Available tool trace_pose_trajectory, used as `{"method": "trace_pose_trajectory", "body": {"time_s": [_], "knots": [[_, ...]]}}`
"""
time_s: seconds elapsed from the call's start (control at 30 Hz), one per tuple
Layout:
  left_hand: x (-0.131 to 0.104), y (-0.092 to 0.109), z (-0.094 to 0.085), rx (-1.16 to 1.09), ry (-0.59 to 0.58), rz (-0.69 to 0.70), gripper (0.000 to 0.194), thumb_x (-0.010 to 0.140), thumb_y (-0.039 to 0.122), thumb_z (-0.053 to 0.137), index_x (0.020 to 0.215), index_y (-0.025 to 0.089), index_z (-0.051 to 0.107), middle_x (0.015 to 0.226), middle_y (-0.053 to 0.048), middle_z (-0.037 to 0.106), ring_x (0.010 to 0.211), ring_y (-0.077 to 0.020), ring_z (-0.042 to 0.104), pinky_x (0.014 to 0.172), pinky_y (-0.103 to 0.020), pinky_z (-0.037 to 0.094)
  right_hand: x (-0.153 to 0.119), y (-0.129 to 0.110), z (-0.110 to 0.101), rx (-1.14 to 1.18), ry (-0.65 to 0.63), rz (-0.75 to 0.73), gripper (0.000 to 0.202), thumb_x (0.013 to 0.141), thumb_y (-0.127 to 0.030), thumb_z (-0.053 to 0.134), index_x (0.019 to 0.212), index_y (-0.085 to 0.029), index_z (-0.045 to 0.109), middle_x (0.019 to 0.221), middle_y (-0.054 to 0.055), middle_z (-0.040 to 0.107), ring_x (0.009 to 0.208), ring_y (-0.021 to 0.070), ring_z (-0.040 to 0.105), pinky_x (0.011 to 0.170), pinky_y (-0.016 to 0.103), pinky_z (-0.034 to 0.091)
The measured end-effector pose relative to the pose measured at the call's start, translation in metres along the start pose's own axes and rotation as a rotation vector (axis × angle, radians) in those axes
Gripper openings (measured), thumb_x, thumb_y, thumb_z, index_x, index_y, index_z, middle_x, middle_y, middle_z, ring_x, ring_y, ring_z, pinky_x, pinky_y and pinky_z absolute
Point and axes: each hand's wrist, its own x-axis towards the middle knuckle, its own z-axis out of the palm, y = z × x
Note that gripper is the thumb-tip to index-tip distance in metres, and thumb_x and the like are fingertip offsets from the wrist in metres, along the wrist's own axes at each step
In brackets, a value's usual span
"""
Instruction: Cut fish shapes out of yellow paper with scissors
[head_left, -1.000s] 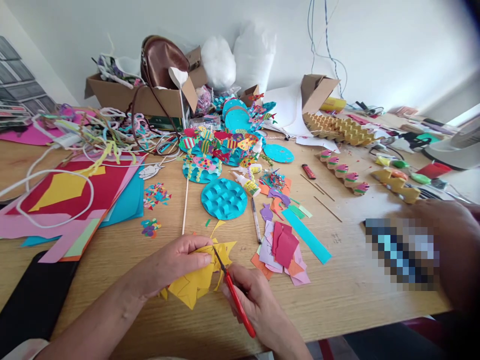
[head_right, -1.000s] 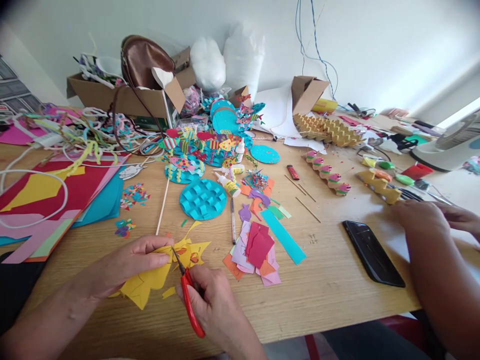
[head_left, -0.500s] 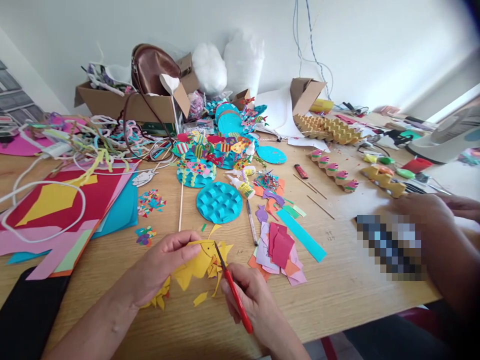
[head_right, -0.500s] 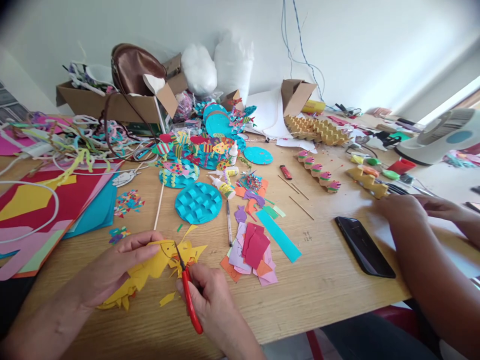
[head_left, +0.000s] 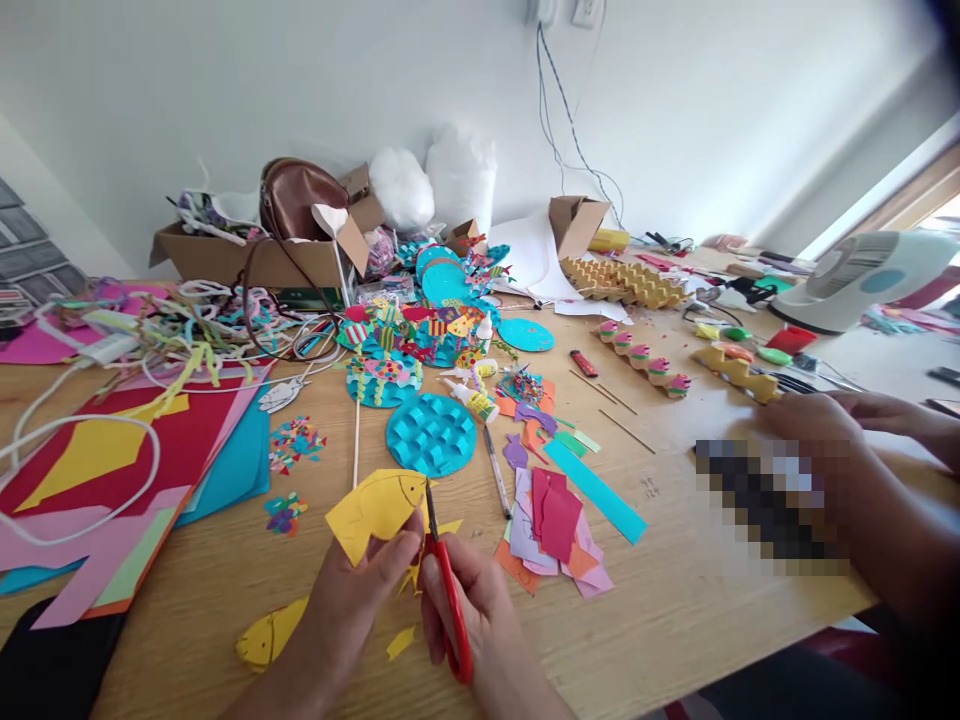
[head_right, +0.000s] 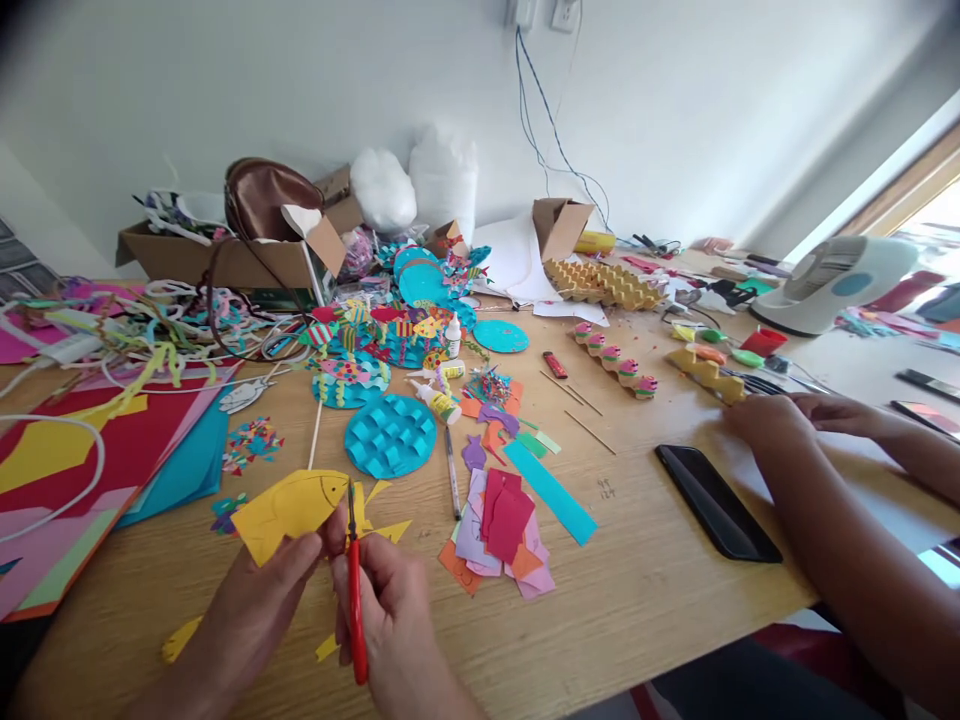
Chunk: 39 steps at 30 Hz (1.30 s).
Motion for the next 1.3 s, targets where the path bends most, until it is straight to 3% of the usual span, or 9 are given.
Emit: {"method": "trace_pose_trajectory", "body": {"time_s": [0.17, 0.3, 0.57, 0.8, 1.3], "knots": [[0.003, 0.007, 0.016, -0.090, 0.185, 0.049, 0.023, 0.057, 0.035, 0.081, 0.056, 0.019, 0.064, 0.051, 0.006, 0.059, 0.052, -0.0095, 0.052, 0.057, -0.021, 0.047, -0.001, 0.001, 0.004, -0.018, -0.012, -0.038, 0.063, 0.067, -0.083, 0.046, 0.058, -0.020, 0.043, 0.039, -0.007, 0.043, 0.030, 0.0045, 0.033, 0.031, 0.016, 0.026], [0.003, 0.010, 0.022, -0.122, 0.295, 0.045, 0.021, 0.052, 0.030, 0.081, 0.059, 0.019, 0.065, 0.051, 0.006, 0.062, 0.051, -0.0092, 0.053, 0.053, -0.019, 0.047, -0.001, 0.003, 0.003, 0.015, -0.026, -0.048, 0.063, 0.066, -0.082, 0.047, 0.059, -0.020, 0.043, 0.038, -0.007, 0.041, 0.030, 0.0050, 0.035, 0.032, 0.016, 0.028], [0.000, 0.012, 0.028, -0.084, 0.246, 0.035, 0.018, 0.055, 0.029, 0.078, 0.057, 0.017, 0.065, 0.054, 0.003, 0.065, 0.056, -0.0117, 0.057, 0.057, -0.022, 0.049, -0.002, 0.003, 0.000, 0.017, -0.036, -0.100, 0.060, 0.071, -0.078, 0.047, 0.064, -0.019, 0.046, 0.044, -0.006, 0.044, 0.036, 0.0069, 0.040, 0.036, 0.017, 0.033], [-0.001, 0.010, 0.031, -0.140, 0.275, -0.033, 0.017, 0.054, 0.027, 0.079, 0.063, 0.018, 0.069, 0.059, 0.003, 0.071, 0.058, -0.0128, 0.061, 0.057, -0.022, 0.051, -0.003, 0.004, -0.003, -0.016, -0.007, -0.148, 0.056, 0.077, -0.074, 0.047, 0.063, -0.019, 0.045, 0.046, -0.005, 0.045, 0.040, 0.0084, 0.042, 0.041, 0.019, 0.035], [-0.003, 0.009, 0.031, -0.138, 0.248, -0.054, 0.014, 0.058, 0.026, 0.079, 0.066, 0.018, 0.071, 0.061, 0.003, 0.072, 0.058, -0.0132, 0.063, 0.057, -0.021, 0.052, -0.004, 0.010, -0.004, -0.038, 0.003, -0.165, 0.055, 0.079, -0.072, 0.045, 0.064, -0.019, 0.045, 0.048, -0.005, 0.045, 0.040, 0.0080, 0.041, 0.041, 0.019, 0.034]]}}
